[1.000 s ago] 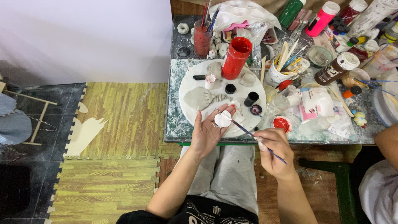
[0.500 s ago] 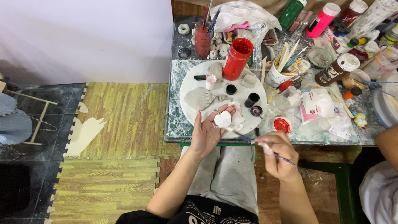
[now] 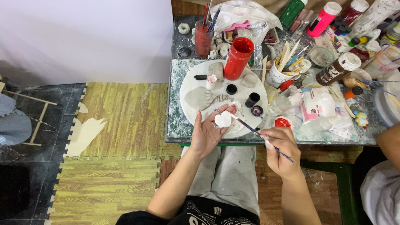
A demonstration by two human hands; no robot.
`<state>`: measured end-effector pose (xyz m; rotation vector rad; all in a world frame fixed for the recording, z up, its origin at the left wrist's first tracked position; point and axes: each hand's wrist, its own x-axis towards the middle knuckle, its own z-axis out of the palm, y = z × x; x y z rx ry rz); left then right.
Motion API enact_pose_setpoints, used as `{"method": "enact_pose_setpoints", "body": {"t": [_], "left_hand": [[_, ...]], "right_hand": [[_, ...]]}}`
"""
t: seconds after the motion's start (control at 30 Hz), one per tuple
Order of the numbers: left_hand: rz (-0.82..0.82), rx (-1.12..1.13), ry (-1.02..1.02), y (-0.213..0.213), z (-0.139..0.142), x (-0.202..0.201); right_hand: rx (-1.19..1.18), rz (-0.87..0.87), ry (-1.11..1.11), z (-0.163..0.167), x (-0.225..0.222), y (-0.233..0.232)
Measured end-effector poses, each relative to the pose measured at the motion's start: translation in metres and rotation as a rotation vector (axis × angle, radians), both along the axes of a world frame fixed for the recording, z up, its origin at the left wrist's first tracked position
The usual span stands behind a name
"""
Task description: The person sits at a craft table and paints a small white clay ornament with a brush. They dip the brush into paint containers, apply color to the ornament, and rotate it to cover different sides.
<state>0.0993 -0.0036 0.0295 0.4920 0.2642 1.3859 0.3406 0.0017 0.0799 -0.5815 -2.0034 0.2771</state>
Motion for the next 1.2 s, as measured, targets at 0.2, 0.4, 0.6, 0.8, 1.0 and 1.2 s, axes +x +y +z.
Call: {"method": "enact_pose_setpoints", "body": {"t": [0.2,0.4,0.6,0.8,1.0,1.2], "left_hand": [[-0.015,-0.002,-0.034,0.001,-0.003,-0.001],[-0.015,0.000,-0.043,0.001,-0.003,-0.001],[-0.005,0.010,-0.016,0.001,0.000,-0.001],[-0.011,-0.015,-0.034,0.000,-0.003,-0.002],[-0.014,0.008,-0.030,0.001,-0.009,-0.002],[-0.005,-0.002,-0.027,0.000,-0.002,-0.003]], "right_hand": [[-0.033,0.138,0.097,-0.002,0.000,0.002],[-0.018,0.109,0.000,-0.004,0.002,0.001],[0.013,0.004,0.062,-0.003,0.003,0.002],[-0.084,0.096,0.074,0.000,0.005,-0.002],[0.000,-0.005,0.031,0.009,-0.003,0.001],[-0.071,0.024,0.026,0.004,0.005,-0.004]]}}
